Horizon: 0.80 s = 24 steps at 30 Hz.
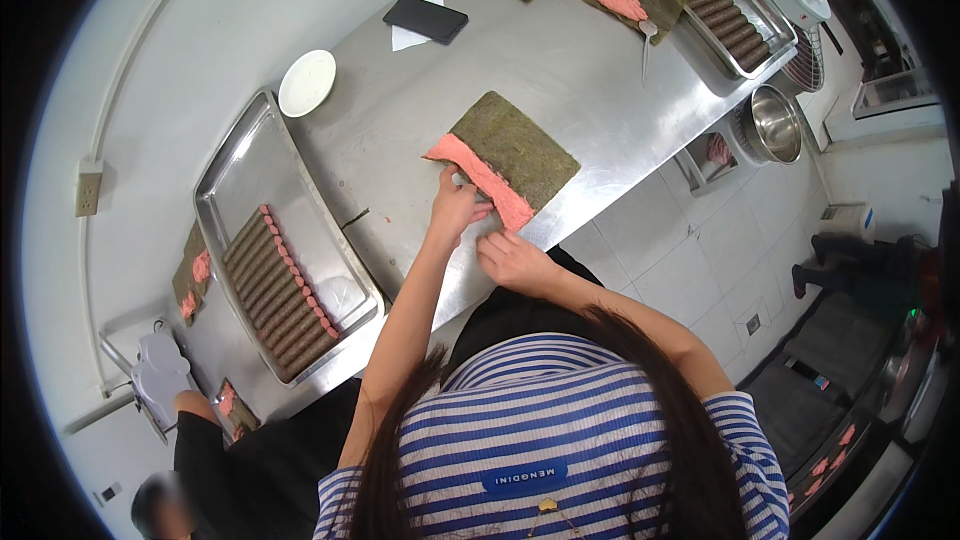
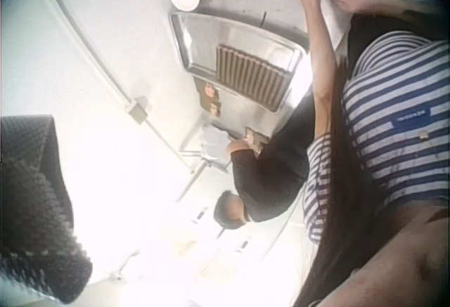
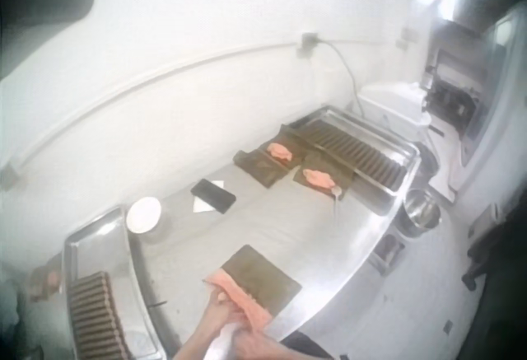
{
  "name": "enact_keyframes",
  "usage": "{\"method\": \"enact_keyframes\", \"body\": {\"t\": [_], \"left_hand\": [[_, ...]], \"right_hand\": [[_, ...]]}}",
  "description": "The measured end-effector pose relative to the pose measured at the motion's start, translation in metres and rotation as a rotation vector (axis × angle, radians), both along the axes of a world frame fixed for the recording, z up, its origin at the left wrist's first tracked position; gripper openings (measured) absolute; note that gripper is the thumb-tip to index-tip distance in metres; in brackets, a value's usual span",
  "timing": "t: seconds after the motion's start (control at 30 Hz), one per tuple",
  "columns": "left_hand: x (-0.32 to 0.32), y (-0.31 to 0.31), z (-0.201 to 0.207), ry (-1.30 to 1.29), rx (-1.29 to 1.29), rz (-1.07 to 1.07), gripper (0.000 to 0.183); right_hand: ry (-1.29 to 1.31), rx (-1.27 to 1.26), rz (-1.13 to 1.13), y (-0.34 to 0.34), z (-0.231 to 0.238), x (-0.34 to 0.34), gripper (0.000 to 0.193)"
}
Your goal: The person spreads a pink paste onto a sheet of nori using a spoon, then rolls the nori into a cylindrical shape. The person repeats this process multiple times, placing the finished rolls onto a metal tray.
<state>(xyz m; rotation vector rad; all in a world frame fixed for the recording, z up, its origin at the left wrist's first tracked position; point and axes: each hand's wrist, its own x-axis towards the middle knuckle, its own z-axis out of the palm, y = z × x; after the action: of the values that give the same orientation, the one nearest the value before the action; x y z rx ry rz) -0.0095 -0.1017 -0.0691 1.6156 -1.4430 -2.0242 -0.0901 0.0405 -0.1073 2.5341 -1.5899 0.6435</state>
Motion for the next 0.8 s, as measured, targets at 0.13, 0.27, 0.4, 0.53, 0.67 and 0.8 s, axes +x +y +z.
{"method": "enact_keyframes", "body": {"t": [0.13,0.27,0.4,0.53,0.67,0.8], "left_hand": [[-0.003,0.0,-0.003,0.041,-0.011,0.013,0.061],[-0.003,0.002,-0.005,0.02,-0.077,-0.015,0.057],[0.012,-0.003,-0.034,-0.205,-0.602,-0.26,0.051],[0.018,0.001,-0.044,-0.071,-0.757,-0.199,0.049],[0.02,0.0,-0.047,-0.053,-0.953,-0.268,0.051],[0.018,-0.002,-0.038,-0.072,-1.093,-0.361,0.047]], "right_hand": [[0.079,-0.05,-0.169,-0.008,-0.004,-0.009,0.031],[0.041,-0.01,-0.248,-0.008,-0.004,-0.019,0.032],[-0.01,0.03,-0.3,-0.009,-0.005,-0.021,0.032],[-0.061,0.106,-0.354,-0.012,-0.006,-0.022,0.035],[-0.158,0.067,-0.415,-0.021,-0.007,-0.022,0.035],[-0.241,0.181,-0.484,-0.03,-0.008,-0.02,0.029]]}}
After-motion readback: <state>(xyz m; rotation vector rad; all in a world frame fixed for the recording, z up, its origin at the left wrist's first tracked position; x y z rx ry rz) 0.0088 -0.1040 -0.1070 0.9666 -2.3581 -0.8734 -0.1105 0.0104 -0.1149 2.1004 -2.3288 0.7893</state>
